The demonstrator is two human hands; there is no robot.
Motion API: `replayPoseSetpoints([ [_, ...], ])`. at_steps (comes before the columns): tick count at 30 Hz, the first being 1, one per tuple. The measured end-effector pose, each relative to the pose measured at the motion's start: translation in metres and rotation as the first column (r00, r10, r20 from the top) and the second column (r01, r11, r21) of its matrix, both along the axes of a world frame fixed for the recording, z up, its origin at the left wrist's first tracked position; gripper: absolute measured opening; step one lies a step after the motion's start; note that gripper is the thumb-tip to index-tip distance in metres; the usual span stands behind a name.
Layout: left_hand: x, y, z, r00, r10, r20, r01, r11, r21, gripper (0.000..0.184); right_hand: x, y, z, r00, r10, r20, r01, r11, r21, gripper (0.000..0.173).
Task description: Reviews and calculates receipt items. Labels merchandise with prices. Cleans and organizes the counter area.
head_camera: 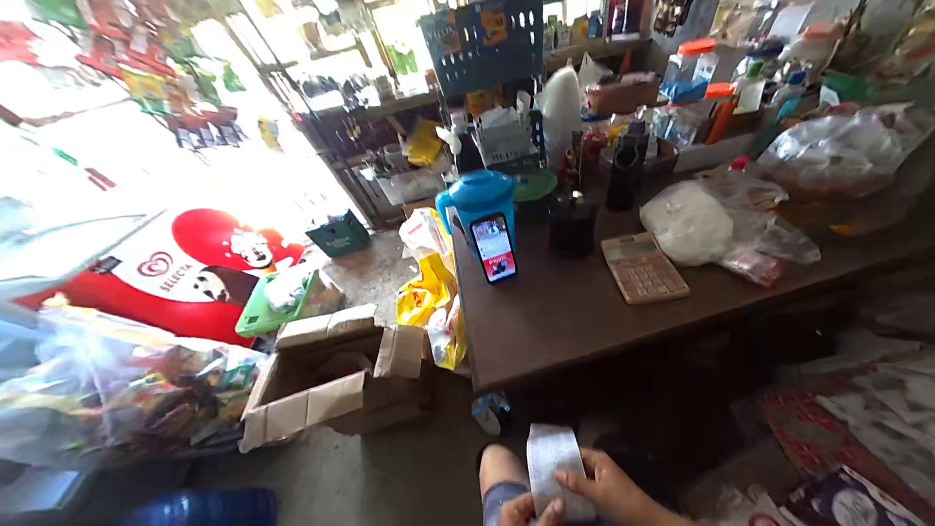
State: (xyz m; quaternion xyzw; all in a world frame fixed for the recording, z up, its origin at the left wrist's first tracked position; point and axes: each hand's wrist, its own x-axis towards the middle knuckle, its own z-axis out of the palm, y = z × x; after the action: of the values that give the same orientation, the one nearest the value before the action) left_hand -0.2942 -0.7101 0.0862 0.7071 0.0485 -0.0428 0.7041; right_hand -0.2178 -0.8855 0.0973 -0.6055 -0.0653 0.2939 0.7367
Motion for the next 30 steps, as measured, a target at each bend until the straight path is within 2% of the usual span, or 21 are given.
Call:
replayPoseSetpoints([
  [4, -0.009, -0.002, 0.0, 0.998, -0.061, -0.028, 0.061, 0.998, 0.009, 0.013, 0.0, 0.001, 0.01, 0.993, -0.038, -0.111, 0.036, 0.999, -0.024, 0.019],
  [12, -0.012, -0.005, 0.004, 0.986, -0.159, -0.047, 0.159, 0.987, -0.005, 0.014, 0.004, -0.003, 0.007, 0.958, -0.129, -0.256, 0.153, 0.985, 0.074, 0.015],
  [22, -0.01, -0.009, 0.002, 0.981, -0.179, -0.073, 0.179, 0.984, -0.01, 0.016, 0.006, -0.006, 0.005, 0.948, -0.168, -0.271, 0.198, 0.976, 0.087, 0.015],
  [30, -0.011, -0.007, -0.001, 0.982, -0.185, -0.034, 0.184, 0.983, -0.017, 0.016, 0.006, -0.004, 0.004, 0.949, -0.162, -0.272, 0.192, 0.978, 0.086, 0.014],
])
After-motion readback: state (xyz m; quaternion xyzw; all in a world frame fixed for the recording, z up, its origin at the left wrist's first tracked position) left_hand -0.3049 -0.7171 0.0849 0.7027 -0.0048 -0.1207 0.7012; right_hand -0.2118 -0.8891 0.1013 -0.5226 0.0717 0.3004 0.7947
